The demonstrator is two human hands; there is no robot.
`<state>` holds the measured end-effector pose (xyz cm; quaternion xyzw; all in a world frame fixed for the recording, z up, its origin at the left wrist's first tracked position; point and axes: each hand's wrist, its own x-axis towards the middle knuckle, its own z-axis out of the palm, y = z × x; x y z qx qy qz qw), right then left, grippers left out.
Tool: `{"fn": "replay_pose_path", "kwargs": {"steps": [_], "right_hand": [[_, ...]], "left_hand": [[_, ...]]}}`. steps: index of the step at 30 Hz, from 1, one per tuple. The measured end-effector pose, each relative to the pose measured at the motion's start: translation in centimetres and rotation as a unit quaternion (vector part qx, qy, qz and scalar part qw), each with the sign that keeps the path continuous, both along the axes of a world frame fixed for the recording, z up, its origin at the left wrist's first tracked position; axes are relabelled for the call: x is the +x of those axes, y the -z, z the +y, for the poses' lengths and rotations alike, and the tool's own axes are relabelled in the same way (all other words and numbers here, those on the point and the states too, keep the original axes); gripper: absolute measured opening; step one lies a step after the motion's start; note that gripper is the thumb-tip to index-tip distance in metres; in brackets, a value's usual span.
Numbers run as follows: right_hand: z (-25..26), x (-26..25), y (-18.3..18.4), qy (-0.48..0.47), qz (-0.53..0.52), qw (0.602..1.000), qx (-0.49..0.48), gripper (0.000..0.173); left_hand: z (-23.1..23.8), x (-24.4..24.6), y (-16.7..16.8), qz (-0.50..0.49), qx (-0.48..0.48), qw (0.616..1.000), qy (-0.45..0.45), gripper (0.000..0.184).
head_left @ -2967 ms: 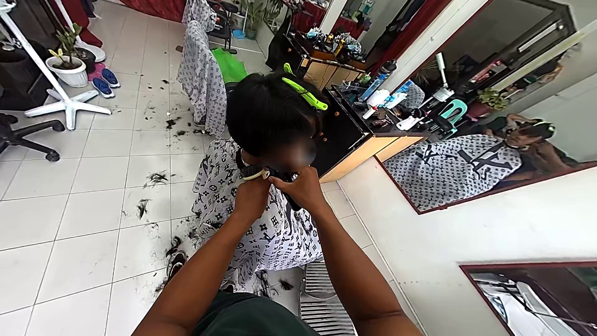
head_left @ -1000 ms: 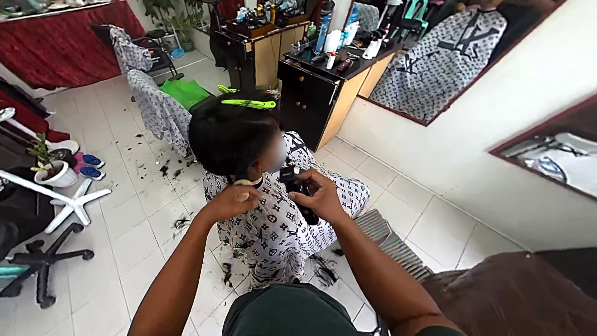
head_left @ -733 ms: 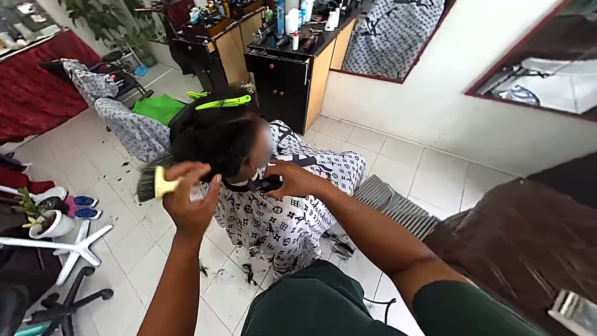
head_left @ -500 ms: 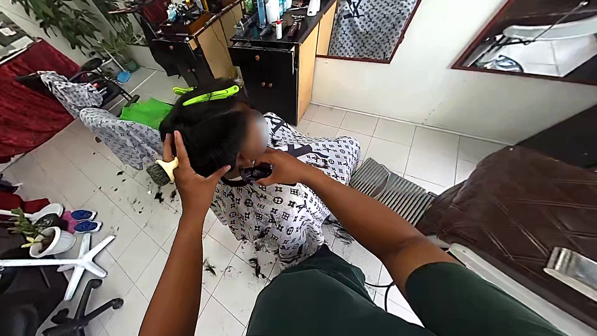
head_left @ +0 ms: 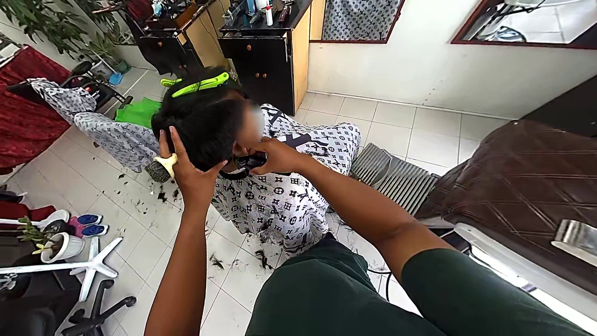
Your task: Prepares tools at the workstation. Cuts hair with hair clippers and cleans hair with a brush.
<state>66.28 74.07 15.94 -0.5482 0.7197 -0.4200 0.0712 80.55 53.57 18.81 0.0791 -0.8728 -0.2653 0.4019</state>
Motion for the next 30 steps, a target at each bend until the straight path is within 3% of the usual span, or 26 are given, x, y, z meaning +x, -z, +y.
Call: {"fn": "replay_pose_path", "kwargs": {"steps": [30], "right_hand": [[-0.23,0.00,0.72,0.014,0.011,1.000,-0.012,0.042]], "left_hand": [[0.37,-0.64,0.12,0.014,0.003,1.000,-0.006,0.127]]}}
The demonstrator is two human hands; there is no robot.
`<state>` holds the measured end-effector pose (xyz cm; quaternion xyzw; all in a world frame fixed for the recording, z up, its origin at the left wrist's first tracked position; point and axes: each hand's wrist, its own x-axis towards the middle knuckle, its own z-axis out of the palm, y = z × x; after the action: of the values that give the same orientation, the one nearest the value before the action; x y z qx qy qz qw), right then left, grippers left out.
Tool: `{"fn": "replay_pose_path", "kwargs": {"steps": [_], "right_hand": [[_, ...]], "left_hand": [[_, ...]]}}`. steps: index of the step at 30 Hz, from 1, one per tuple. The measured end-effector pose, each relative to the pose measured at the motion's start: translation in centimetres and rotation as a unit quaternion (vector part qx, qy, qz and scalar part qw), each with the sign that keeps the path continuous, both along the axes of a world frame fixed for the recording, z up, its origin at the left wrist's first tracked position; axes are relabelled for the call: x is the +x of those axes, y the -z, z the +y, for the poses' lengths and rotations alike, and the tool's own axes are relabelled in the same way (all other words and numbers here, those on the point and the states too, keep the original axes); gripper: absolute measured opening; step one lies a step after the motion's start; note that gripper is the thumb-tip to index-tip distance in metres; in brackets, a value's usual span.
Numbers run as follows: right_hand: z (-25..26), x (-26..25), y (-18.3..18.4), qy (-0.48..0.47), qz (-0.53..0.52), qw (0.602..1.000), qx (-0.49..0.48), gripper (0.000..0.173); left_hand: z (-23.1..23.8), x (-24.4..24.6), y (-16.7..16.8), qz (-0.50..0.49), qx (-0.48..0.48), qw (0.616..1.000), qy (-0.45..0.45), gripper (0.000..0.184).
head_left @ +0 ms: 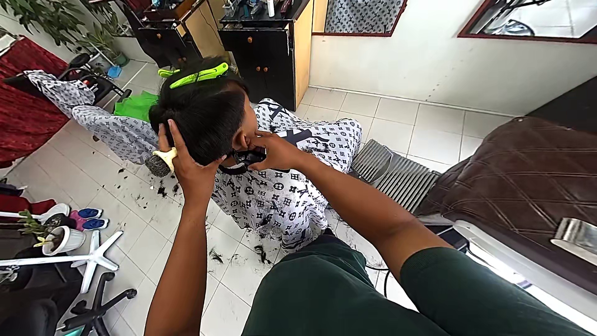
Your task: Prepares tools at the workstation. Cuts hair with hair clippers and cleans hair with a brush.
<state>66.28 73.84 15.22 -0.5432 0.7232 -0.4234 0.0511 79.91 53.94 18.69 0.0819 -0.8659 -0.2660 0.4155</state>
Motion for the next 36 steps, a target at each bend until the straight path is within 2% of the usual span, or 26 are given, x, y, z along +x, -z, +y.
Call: {"fn": "replay_pose_path", "kwargs": {"steps": [7,19,22,24,26,27,28,29,30,31,33,34,35,36], "right_hand": [[-0.3,0.6,1.9,0.007,-0.022,1.000,0.019,0.043],[-1.1,0.9,1.9,0.029,-0.019,0.999,-0.005,0.044],[-0.5,1.6,2.0,0.043,-0.037,0.998,-0.001,0.045],[1.2,2.9,2.4,0.067,-0.045,0.997,-0.014,0.040],[3.7,3.9,3.0,0.072,-0.116,0.991,-0.009,0.040],[5.1,4.3,3.7,0.070,-0.161,0.984,-0.010,0.043],[6.3,4.7,4.6,0.072,-0.204,0.976,-0.021,0.045],[7.4,5.3,5.3,0.076,-0.245,0.966,-0.041,0.043],[8.4,6.1,5.9,0.084,-0.286,0.952,-0.065,0.039],[9.3,6.9,6.1,0.096,-0.330,0.935,-0.087,0.034],[10.8,8.2,6.3,0.116,-0.428,0.885,-0.144,0.028],[11.5,8.8,6.6,0.118,-0.476,0.853,-0.177,0.028],[12.3,9.5,6.9,0.118,-0.515,0.824,-0.204,0.031],[13.0,10.1,7.2,0.118,-0.544,0.799,-0.226,0.035]], "left_hand": [[0.0,0.0,0.0,0.000,0.001,1.000,-0.006,0.128],[0.0,-0.2,0.0,0.008,0.020,1.000,0.007,0.129],[-0.2,1.0,0.1,-0.021,0.021,1.000,0.006,0.131],[-0.1,2.9,1.3,0.019,0.055,0.998,0.024,0.118],[1.3,4.8,3.7,0.074,0.086,0.993,0.042,0.088],[2.3,5.4,4.6,0.040,0.102,0.991,0.072,0.068],[3.2,5.5,4.6,-0.034,0.129,0.982,0.132,0.048],[3.6,5.3,3.9,-0.116,0.166,0.956,0.212,0.034],[3.8,4.7,3.4,-0.147,0.198,0.925,0.290,0.025],[3.9,4.0,3.2,-0.120,0.212,0.907,0.343,0.021],[3.7,2.5,3.1,-0.067,0.200,0.914,0.348,0.023],[3.5,2.0,2.9,-0.114,0.199,0.915,0.333,0.025],[3.4,1.7,2.7,-0.206,0.201,0.901,0.323,0.027],[3.4,1.4,2.2,-0.303,0.203,0.872,0.326,0.029]]}}
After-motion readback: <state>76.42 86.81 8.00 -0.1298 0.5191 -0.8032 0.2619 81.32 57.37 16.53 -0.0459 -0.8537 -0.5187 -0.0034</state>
